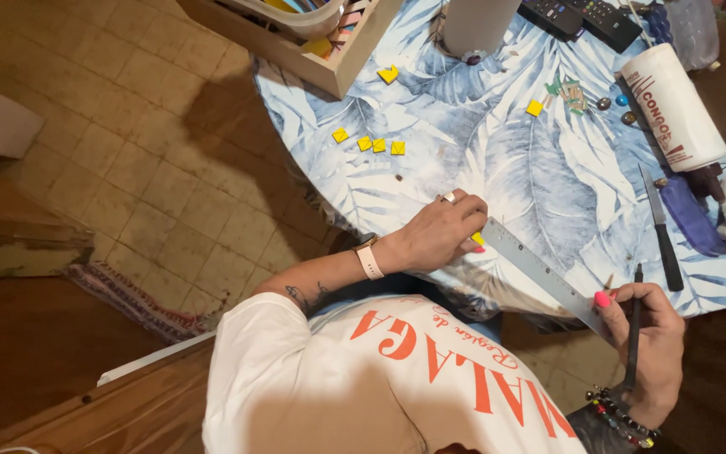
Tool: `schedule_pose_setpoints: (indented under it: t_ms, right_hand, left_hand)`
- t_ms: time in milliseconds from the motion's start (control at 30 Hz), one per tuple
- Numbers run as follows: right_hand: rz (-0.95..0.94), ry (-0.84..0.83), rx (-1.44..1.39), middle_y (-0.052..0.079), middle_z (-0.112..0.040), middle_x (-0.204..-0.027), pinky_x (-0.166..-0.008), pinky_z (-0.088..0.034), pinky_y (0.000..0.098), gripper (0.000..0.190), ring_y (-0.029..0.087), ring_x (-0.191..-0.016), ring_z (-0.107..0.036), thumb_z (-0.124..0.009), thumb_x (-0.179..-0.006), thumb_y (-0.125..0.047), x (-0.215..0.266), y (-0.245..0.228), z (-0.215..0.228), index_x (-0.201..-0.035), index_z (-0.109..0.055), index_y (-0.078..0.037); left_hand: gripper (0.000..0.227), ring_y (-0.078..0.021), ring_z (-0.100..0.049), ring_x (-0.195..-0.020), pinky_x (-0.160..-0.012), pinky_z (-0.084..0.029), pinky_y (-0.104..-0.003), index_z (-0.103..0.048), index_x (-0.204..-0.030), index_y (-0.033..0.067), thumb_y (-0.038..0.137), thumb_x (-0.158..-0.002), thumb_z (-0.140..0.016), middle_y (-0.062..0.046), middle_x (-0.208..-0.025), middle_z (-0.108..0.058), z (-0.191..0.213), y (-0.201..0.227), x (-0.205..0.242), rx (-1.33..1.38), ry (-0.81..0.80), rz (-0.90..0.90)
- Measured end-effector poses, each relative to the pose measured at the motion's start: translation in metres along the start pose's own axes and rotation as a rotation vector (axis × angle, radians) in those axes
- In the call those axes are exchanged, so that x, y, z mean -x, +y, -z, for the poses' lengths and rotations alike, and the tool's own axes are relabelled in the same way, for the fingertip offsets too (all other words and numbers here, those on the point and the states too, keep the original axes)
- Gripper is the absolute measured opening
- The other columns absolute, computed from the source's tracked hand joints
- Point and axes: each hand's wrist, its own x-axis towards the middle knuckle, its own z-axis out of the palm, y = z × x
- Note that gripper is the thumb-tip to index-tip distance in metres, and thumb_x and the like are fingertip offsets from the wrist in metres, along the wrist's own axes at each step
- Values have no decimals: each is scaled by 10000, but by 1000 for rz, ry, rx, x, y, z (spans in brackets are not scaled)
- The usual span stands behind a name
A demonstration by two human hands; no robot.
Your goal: Marking small yellow tiles using a ruler and a marker pen
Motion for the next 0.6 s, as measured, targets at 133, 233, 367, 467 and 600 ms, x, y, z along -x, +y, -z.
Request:
schedule_pose_setpoints:
  t_ms: [133, 233, 367, 467, 600]
  right_hand:
    - [-50, 30, -41, 49, -539, -761, -545, -415, 175, 142, 80, -692, -508, -613, -826, -104, -1, -2, -4, -838, -481, -53]
    - [-67, 9, -72, 45, -525, -779, -477, -370, 163, 152, 73, -649, -441, -615, -804, -86, -7, -5, -4, -850, -474, -52]
    - [10, -64, 4, 140, -572, -899, -646, -428, 230, 314, 172, -797, -550, -660, -695, -5, -14, -14, -6, -896, -419, -14]
    - [77, -81, 25, 151, -573, -908, -690, -430, 234, 398, 168, -824, -540, -721, -635, -44, -15, -5, -6, -878, -408, -7]
    - [284, -122, 89, 177, -565, -862, -724, -468, 263, 395, 231, -883, -582, -749, -641, -64, -21, 8, 1, -829, -414, 27]
  left_hand:
    - [227, -288, -451, -824, -607, -420, -388, -472, -844, 33, 149, -709, -613, -93, -971, -472, -7, -4, 0, -28, 29, -13]
    - [293, -307, -462, -868, -624, -433, -407, -495, -868, -1, 210, -714, -627, -101, -1024, -467, -5, -2, 1, -16, -12, 34]
    - [391, -313, -482, -988, -843, -393, -423, -442, -1046, 5, 178, -752, -633, -154, -1104, -472, -4, -1, 14, 157, 132, 117]
    - [274, -311, -482, -937, -861, -390, -418, -442, -1011, 1, 103, -801, -585, -157, -1000, -471, 15, 13, 27, 98, 318, 1]
    - [106, -274, -493, -782, -708, -472, -376, -493, -893, 14, 15, -788, -502, -115, -913, -442, 26, 17, 32, 22, 408, -248]
